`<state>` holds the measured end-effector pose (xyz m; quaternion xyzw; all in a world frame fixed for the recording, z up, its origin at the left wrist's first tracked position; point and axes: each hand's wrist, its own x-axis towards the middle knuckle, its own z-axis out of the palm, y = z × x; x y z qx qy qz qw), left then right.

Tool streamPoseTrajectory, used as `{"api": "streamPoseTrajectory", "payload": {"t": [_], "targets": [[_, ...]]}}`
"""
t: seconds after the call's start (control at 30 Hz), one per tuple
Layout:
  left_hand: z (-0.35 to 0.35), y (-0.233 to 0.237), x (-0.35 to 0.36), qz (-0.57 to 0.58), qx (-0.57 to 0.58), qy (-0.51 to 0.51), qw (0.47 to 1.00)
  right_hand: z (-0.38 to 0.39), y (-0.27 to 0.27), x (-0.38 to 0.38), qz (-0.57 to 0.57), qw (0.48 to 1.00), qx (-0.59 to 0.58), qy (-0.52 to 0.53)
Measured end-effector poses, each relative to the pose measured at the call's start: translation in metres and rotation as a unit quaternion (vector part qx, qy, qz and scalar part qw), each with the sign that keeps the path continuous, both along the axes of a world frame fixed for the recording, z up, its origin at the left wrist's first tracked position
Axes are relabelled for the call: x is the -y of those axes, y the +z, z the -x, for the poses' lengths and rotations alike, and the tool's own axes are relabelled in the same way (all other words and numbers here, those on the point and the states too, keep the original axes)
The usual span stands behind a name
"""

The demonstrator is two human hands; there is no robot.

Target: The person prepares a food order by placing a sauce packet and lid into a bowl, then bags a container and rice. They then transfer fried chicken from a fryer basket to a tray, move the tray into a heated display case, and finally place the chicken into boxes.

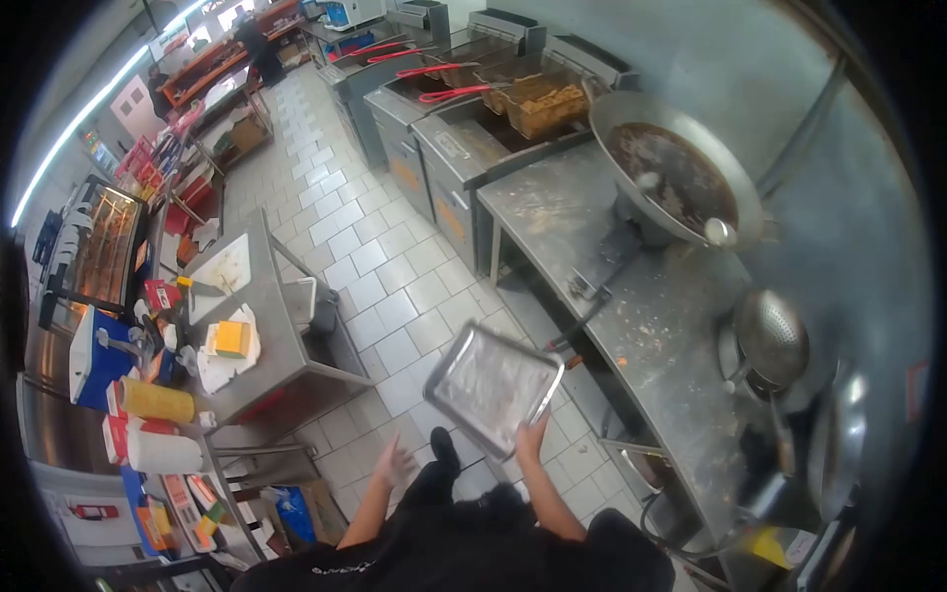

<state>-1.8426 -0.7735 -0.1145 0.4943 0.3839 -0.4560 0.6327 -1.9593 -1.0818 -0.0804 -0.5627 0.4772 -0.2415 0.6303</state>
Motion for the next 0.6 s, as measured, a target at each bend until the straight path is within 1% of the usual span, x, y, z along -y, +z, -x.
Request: {"api": "streamPoseTrajectory", "payload": {"t": [0.03, 0.1, 0.13, 0.17, 0.2, 0.23, 0.27, 0.3, 0.37, 0.4, 0.43, 0.5, 0.57, 0.6], "targets": [[-0.039, 0.016, 0.026, 0.029, -0.069, 0.014, 0.997, -0.033, 0.01, 0.004, -0.042, 0.996, 0.075, -0.02], [-0.094, 0.075, 0.072, 0.097, 0.004, -0.06, 0.993, -0.085, 0.052, 0.009, -0.092, 0.988, 0.117, -0.032], [-0.118, 0.082, 0.093, 0.126, 0.042, -0.04, 0.99, -0.111, 0.068, 0.011, -0.131, 0.98, 0.142, -0.046], [-0.144, 0.088, 0.109, 0.156, 0.081, -0.021, 0.984, -0.139, 0.087, 0.01, -0.128, 0.98, 0.144, -0.056], [-0.173, 0.094, 0.12, 0.157, 0.078, -0.031, 0.984, -0.164, 0.106, 0.008, -0.173, 0.97, 0.163, -0.058], [-0.201, 0.098, 0.132, 0.208, 0.122, 0.0, 0.971, -0.184, 0.115, 0.008, -0.217, 0.957, 0.184, -0.058], [-0.23, 0.102, 0.143, 0.259, 0.168, 0.03, 0.951, -0.204, 0.083, 0.013, -0.19, 0.965, 0.173, -0.046], [-0.257, 0.101, 0.149, 0.262, 0.168, 0.022, 0.95, -0.23, 0.119, 0.011, -0.192, 0.969, 0.151, -0.029], [-0.319, 0.094, 0.157, 0.132, 0.25, 0.037, 0.959, -0.278, 0.097, 0.021, -0.128, 0.979, 0.152, 0.034], [-0.35, 0.086, 0.158, 0.124, 0.242, 0.074, 0.959, -0.305, 0.103, 0.025, -0.086, 0.98, 0.169, 0.059], [-0.381, 0.081, 0.157, 0.113, 0.234, 0.111, 0.959, -0.337, 0.118, 0.031, -0.046, 0.978, 0.184, 0.086], [-0.427, 0.13, 0.158, 0.091, 0.301, 0.143, 0.938, -0.399, 0.166, 0.045, 0.058, 0.983, 0.174, 0.018], [-0.49, 0.131, 0.149, 0.043, 0.325, 0.171, 0.929, -0.476, 0.177, 0.079, 0.124, 0.95, 0.284, 0.032], [-0.515, 0.134, 0.142, 0.035, 0.325, 0.171, 0.93, -0.511, 0.207, 0.092, 0.196, 0.952, 0.229, 0.051]]}}
